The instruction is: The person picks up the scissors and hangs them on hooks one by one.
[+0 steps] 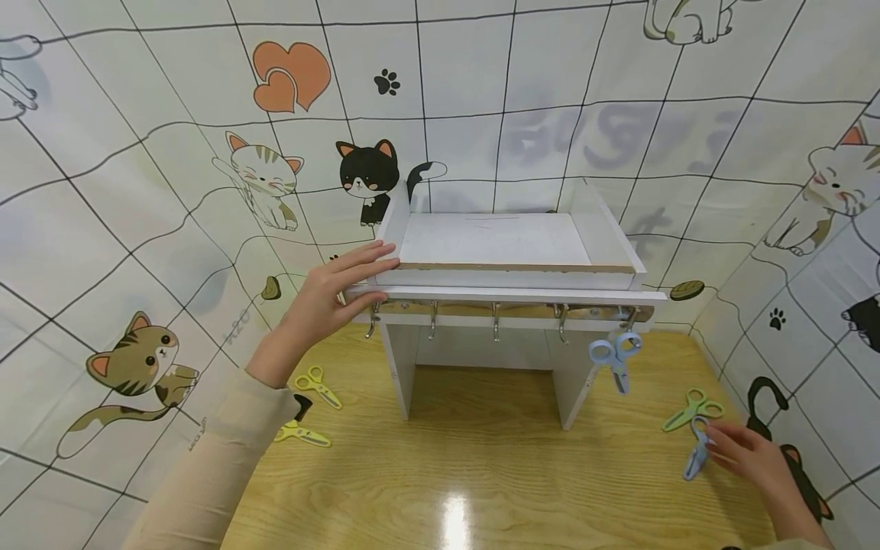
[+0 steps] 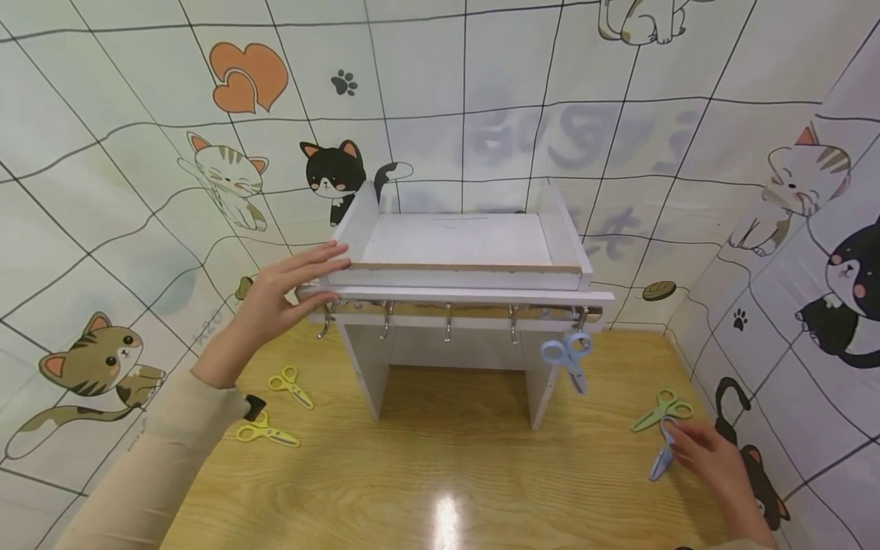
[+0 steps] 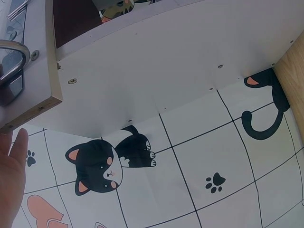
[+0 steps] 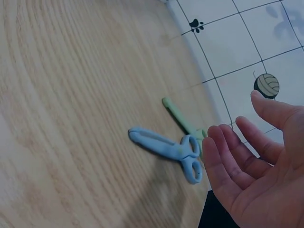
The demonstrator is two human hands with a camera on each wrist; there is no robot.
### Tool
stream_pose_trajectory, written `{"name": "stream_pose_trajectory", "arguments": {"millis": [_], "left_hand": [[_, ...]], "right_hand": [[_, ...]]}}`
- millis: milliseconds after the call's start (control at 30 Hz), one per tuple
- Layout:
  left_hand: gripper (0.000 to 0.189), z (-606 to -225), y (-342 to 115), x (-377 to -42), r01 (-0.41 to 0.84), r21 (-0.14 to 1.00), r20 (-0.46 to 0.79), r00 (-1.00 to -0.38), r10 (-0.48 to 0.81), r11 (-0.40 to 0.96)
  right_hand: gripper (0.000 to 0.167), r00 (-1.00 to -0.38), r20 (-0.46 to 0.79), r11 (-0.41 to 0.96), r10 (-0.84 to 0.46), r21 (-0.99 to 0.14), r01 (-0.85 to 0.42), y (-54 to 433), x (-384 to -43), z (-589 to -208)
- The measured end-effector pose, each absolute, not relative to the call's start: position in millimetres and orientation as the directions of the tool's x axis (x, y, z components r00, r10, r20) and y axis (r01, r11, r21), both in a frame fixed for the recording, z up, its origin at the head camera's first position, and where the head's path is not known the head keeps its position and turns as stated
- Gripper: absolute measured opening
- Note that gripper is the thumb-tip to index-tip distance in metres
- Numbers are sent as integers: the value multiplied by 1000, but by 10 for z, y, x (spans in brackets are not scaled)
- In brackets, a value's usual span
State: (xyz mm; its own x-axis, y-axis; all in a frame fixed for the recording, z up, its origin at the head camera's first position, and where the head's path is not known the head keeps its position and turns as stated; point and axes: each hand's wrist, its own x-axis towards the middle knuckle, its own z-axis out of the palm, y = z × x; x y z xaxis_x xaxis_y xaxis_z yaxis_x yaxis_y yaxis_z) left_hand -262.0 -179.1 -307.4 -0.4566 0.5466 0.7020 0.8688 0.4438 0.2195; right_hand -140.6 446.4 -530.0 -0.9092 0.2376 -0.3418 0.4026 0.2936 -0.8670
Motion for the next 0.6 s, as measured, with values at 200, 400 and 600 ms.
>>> {"name": "stream_pose_trajectory", "arguments": {"millis": [200,400,600], "left_hand": [[55,-3079,-1788,-2624,871,218,704,-452,547,439],[55,-3080,-1791,-2626,875,215,708,-445,549,433],[55,-3083,-1794,-2630,877,215,708,-443,550,431]], "right_hand": [[83,-867,-414,309,277,-816,489,4561,-1413,-5430],[93,-834,-479,295,273,-784,547,4655,-1380,-5539],[102,-807,-535,286,248,-756,589,4715,-1356,-5598]]}}
